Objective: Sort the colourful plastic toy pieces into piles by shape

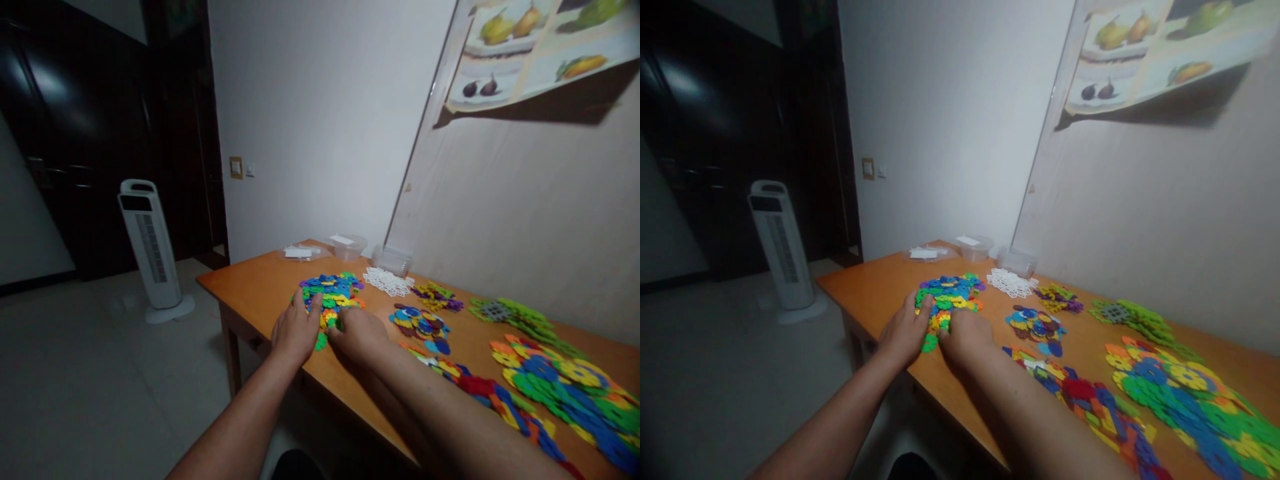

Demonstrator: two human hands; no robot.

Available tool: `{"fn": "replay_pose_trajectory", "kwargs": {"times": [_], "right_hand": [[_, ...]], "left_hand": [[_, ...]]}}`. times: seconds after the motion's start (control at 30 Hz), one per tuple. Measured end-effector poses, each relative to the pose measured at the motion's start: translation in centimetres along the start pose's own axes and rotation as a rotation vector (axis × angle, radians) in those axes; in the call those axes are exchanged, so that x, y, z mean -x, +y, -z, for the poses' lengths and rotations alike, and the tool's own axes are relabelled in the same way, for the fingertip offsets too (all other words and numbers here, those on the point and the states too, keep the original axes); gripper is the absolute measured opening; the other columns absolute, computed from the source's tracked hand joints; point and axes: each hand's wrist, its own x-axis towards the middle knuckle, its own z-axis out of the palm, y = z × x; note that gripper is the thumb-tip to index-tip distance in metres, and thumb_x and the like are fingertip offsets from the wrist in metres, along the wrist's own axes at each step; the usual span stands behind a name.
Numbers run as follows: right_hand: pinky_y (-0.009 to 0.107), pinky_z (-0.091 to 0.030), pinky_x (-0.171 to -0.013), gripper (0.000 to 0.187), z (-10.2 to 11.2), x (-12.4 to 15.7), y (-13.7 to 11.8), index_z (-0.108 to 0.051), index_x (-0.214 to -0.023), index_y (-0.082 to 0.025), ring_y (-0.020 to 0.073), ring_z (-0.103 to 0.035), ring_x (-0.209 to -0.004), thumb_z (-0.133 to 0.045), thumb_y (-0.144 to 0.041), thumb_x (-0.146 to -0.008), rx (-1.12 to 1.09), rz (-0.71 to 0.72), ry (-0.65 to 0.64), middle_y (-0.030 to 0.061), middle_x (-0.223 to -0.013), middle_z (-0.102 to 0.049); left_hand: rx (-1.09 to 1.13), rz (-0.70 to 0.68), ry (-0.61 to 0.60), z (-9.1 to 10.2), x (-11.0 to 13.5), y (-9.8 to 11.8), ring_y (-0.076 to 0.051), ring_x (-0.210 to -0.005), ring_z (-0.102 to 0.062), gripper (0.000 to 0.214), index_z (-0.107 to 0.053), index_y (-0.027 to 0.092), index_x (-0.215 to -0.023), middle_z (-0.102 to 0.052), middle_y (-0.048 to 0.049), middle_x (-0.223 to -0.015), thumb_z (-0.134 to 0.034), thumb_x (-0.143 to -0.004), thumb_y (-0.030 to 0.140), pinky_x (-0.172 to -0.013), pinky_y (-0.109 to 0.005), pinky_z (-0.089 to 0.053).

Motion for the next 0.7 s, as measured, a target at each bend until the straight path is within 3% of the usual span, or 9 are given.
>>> {"fn": "replay_pose_trajectory", "kwargs": {"times": [0.23, 0.4, 0.53, 0.7], "right_hand": [[0.035, -0.05, -0.08, 0.038, 0.1, 0.2, 0.2, -0.079, -0.102, -0.017, 0.0285, -0.075, -0.098, -0.045, -0.034, -0.1, 0.049, -0.047, 0.04, 0.0181, -0.108, -0.079], [0.031, -0.044, -0.077, 0.037, 1.5, 0.6, 2.3, -0.076, -0.104, -0.019, 0.0253, -0.072, -0.097, -0.043, -0.037, -0.103, 0.048, -0.094, 0.157, 0.0158, -0.109, -0.077], [0.029, -0.036, -0.067, 0.035, 3.5, 2.1, 6.9, -0.073, -0.097, -0.023, 0.0215, -0.069, -0.089, -0.044, -0.042, -0.101, -0.005, -0.2, 0.271, 0.0095, -0.101, -0.078], [0.028, -0.035, -0.065, 0.035, 5.5, 5.1, 16.9, -0.07, -0.089, -0.022, 0.0199, -0.065, -0.081, -0.043, -0.044, -0.097, -0.083, -0.385, 0.4, 0.0067, -0.09, -0.075]], "left_hand": [[-0.007, 0.006, -0.013, 0.0, 0.0, 0.1, -0.034, -0.124, -0.07, 0.068, -0.048, 0.019, -0.151, -0.072, -0.0187, -0.137, -0.025, -0.106, 0.065, -0.099, -0.041, -0.05], [-0.011, -0.005, -0.01, 0.1, -0.2, -0.1, -0.035, -0.121, -0.072, 0.068, -0.048, 0.019, -0.15, -0.074, -0.019, -0.133, -0.023, -0.106, 0.065, -0.094, -0.041, -0.052], [-0.015, -0.002, -0.002, 0.1, -0.4, -0.3, -0.036, -0.119, -0.072, 0.068, -0.05, 0.021, -0.149, -0.074, -0.0187, -0.134, -0.023, -0.106, 0.066, -0.093, -0.042, -0.053], [-0.006, -0.016, 0.005, 0.1, -0.6, -0.4, -0.036, -0.12, -0.072, 0.069, -0.051, 0.019, -0.148, -0.073, -0.0194, -0.134, -0.022, -0.106, 0.065, -0.095, -0.042, -0.053]]}}
